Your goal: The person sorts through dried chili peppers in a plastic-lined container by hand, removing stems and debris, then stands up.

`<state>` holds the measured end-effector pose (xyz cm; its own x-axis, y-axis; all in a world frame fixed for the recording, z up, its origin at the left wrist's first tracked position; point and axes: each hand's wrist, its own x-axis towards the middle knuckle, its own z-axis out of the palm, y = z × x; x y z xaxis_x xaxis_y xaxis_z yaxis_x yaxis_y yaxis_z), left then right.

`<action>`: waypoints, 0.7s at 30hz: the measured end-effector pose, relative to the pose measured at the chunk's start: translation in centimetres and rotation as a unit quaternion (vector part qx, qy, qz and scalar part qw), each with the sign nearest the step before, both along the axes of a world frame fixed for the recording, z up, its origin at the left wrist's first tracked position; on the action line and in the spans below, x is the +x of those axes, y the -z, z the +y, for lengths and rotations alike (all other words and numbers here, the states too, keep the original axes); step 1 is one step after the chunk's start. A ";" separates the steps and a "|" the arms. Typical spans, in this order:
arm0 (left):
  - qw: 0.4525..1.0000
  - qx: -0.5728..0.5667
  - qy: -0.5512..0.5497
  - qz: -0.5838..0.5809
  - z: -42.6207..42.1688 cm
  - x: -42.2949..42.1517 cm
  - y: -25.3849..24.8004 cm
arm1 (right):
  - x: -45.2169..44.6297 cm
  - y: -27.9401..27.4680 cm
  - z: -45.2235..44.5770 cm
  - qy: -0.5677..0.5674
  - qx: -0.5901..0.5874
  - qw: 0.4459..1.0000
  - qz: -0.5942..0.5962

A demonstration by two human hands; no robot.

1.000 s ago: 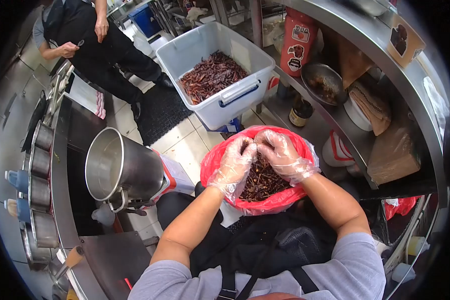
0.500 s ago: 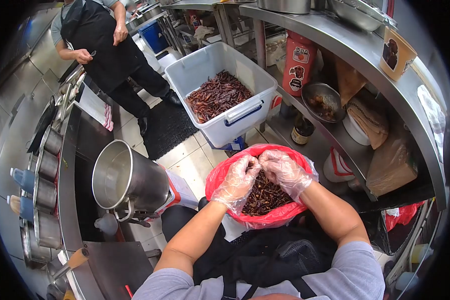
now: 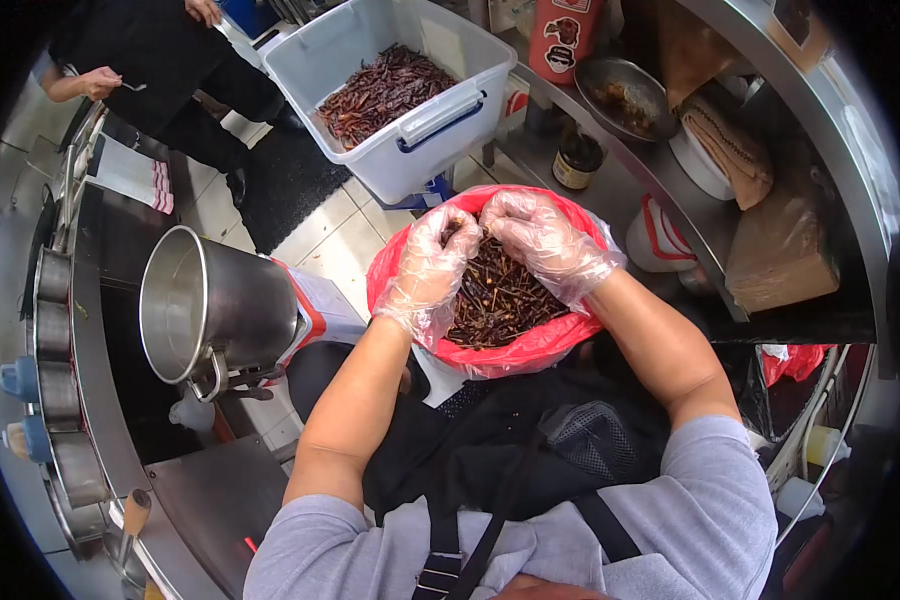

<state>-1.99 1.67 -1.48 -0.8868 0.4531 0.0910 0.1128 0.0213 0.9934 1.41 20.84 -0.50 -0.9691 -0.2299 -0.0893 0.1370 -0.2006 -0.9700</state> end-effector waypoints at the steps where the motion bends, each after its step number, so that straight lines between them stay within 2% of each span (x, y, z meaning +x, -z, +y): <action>1: 1.000 0.002 0.003 -0.002 0.1 0.1 -0.1 | -0.1 0.2 -0.1 0.010 0.012 1.000 0.013; 5: 0.997 0.009 -0.009 -0.079 0.4 0.4 -0.7 | 0.2 -0.1 -0.1 0.005 0.008 1.000 0.012; 8: 0.992 0.024 -0.022 -0.123 0.2 0.1 -0.7 | 0.3 -0.5 0.0 -0.001 0.054 0.998 -0.041; 10: 0.995 0.002 -0.017 -0.101 0.2 0.2 -0.9 | -0.2 0.6 0.0 -0.002 0.135 0.974 0.184; 11: 0.997 -0.018 -0.012 -0.077 0.1 0.2 -0.8 | -0.1 1.1 0.2 -0.001 0.134 0.974 0.180; 13: 0.998 -0.038 -0.005 -0.048 0.0 0.2 -0.4 | 0.1 0.1 0.2 -0.006 0.237 0.939 0.248; 14: 0.998 -0.054 -0.015 -0.022 0.1 0.3 -0.2 | 0.2 -0.3 0.2 0.017 0.334 0.894 0.299; 15: 0.997 -0.070 -0.026 0.005 0.3 0.4 -0.2 | 0.3 -0.2 0.0 0.017 0.334 0.894 0.298; 17: 0.993 -0.104 -0.028 0.047 0.7 1.0 -0.3 | 0.6 0.1 -0.5 0.092 0.471 0.817 0.321; 19: 0.995 -0.080 -0.052 -0.007 1.0 1.1 -0.4 | 0.4 -0.1 -0.4 0.091 0.505 0.807 0.294; 21: 0.991 -0.053 -0.109 -0.063 0.4 0.3 -1.7 | 0.2 -0.7 -0.1 0.044 0.585 0.784 0.204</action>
<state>-1.65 2.07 0.20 -0.9661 0.2499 -0.0644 -0.0306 0.1368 0.9901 1.62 20.79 0.16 -0.9793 -0.1527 0.1331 -0.1973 0.8677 -0.4562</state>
